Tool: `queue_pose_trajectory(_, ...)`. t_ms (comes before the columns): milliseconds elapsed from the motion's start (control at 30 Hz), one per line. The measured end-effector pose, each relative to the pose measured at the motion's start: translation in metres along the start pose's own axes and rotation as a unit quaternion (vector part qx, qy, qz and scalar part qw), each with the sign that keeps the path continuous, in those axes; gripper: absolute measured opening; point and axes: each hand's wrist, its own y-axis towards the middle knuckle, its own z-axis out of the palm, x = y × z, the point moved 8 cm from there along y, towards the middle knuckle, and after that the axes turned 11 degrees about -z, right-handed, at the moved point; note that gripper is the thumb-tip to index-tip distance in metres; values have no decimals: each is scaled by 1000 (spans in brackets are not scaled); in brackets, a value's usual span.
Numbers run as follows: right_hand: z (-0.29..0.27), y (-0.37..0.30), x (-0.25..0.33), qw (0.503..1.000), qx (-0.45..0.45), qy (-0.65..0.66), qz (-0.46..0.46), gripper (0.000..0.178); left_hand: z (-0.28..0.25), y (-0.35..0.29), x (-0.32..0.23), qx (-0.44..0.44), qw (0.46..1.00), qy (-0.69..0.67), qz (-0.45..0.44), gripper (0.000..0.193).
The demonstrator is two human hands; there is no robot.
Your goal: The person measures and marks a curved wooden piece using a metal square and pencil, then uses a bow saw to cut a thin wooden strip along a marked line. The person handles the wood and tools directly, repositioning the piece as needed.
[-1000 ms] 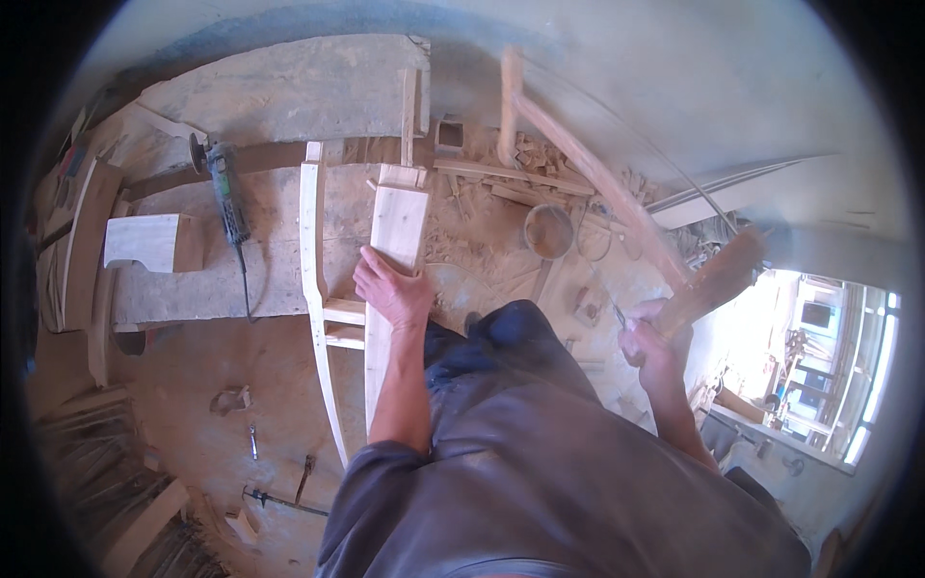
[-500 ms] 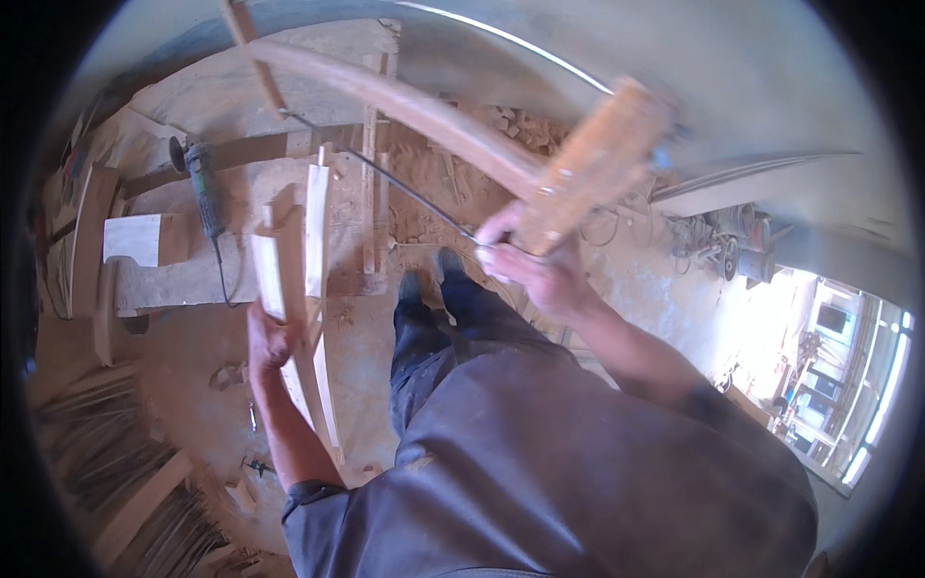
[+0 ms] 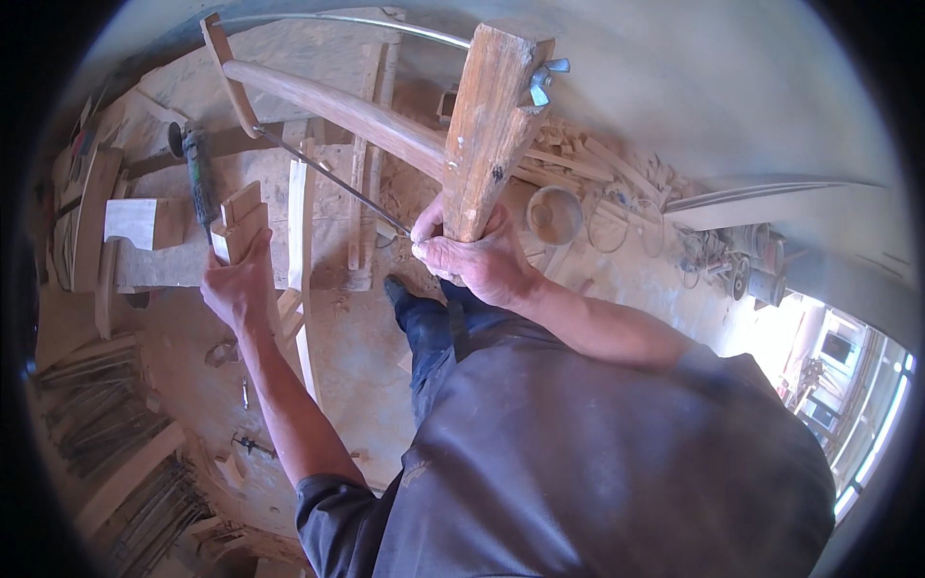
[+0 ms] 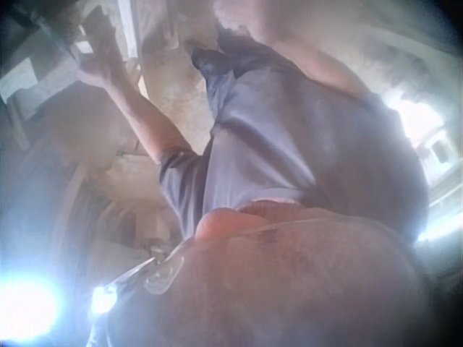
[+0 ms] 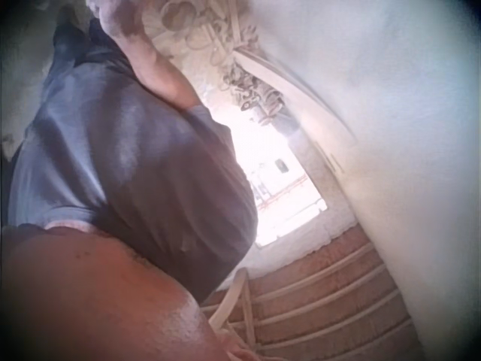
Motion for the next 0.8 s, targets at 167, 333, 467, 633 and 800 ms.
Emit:
queue_pose_trajectory(167, 9, -3, -11, 999, 0, -14, 35, 9, 0, 3, 1, 7, 1000, -17, -9, 56)
queue_pose_trajectory(333, 25, -13, 2, 991, 8, -131, 12, 7, 3, 3, 2, -6, 999, -49, 16, 55)
queue_pose_trajectory(467, 33, -35, 14, 989, 19, -145, 0, 5, 0, 9, 6, -5, 998, -64, 23, 53)
queue_pose_trajectory(633, 53, 8, 6, 986, -18, -164, -3, 1, 1, 0, 7, -40, 997, -55, 46, 54)
queue_pose_trajectory(800, 46, -11, 20, 987, -34, -158, 7, 8, 2, -5, -1, -42, 999, -13, 27, 56)
